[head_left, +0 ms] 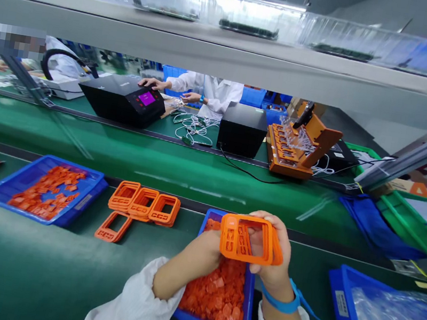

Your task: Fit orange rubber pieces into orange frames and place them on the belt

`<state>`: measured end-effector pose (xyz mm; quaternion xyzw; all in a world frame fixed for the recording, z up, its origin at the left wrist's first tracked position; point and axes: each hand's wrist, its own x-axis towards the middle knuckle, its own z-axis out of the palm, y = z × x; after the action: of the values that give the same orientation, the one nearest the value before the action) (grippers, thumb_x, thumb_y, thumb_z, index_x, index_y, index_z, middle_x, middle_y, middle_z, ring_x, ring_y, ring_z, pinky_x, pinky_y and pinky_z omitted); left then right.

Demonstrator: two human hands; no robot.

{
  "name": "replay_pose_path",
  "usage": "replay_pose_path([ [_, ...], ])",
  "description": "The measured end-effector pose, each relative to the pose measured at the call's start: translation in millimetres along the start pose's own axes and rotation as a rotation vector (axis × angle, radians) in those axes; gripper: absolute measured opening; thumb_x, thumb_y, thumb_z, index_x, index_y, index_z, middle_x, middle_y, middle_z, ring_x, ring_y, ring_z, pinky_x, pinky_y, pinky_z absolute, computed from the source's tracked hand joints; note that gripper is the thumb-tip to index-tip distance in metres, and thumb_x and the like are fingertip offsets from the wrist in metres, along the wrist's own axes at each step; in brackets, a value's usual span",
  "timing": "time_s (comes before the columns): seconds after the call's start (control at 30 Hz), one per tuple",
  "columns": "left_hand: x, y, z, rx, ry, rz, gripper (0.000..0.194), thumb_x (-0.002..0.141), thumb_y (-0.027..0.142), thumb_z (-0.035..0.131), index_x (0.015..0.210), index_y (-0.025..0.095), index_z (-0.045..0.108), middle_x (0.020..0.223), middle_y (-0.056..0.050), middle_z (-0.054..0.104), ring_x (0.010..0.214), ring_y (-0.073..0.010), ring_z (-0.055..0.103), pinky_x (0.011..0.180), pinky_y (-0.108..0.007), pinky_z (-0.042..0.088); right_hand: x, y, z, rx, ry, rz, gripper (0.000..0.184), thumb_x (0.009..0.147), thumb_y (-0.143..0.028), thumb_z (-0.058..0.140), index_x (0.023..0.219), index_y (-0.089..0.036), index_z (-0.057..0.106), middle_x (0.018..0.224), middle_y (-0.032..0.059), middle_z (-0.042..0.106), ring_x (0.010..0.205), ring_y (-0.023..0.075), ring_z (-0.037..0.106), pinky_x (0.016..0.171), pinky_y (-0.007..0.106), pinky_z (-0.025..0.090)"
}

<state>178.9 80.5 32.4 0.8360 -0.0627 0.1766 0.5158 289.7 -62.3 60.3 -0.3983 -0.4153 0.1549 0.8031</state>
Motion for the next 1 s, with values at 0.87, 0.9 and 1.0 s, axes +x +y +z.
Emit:
replay_pose_path([
  [0.87, 1.2, 31.9, -37.9, -0.676, 0.151, -0.317, 0.046, 0.092, 0.054, 0.081, 0.112, 0.013, 0.072, 0.103, -0.009, 0.072, 0.085, -0.0175, 0.065, 0.078, -0.027, 0.053, 8.6, -1.7, 27.2, -0.255, -0.203, -0.078, 0.075, 0.076, -0.062, 0.095, 0.136, -0.031, 0.064, 0.123, 0.0087, 0.072, 0.116, 0.0311, 0.073, 0.133, 0.062, 0.030],
  [0.9, 0.9, 31.5, -41.0, -0.639, 0.097, -0.307, 0.045, 0.096, 0.055, 0.077, 0.111, 0.012, 0.073, 0.100, -0.010, 0.071, 0.082, -0.0170, 0.064, 0.076, -0.027, 0.052, 8.5, -1.4, 27.6, -0.244, -0.211, -0.069, 0.075, 0.075, -0.062, 0.096, 0.136, -0.031, 0.064, 0.122, 0.0082, 0.072, 0.115, 0.0305, 0.073, 0.134, 0.062, 0.028],
  [1.0, -0.7, 29.3, -45.4, -0.545, 0.039, -0.269, 0.048, 0.098, 0.057, 0.072, 0.110, 0.011, 0.074, 0.094, -0.008, 0.069, 0.078, -0.0167, 0.060, 0.071, -0.027, 0.049, 7.2, 0.9, 28.3, -0.222, -0.225, -0.030, 0.078, 0.074, -0.063, 0.096, 0.137, -0.031, 0.064, 0.124, 0.0078, 0.072, 0.117, 0.0301, 0.073, 0.136, 0.061, 0.022],
])
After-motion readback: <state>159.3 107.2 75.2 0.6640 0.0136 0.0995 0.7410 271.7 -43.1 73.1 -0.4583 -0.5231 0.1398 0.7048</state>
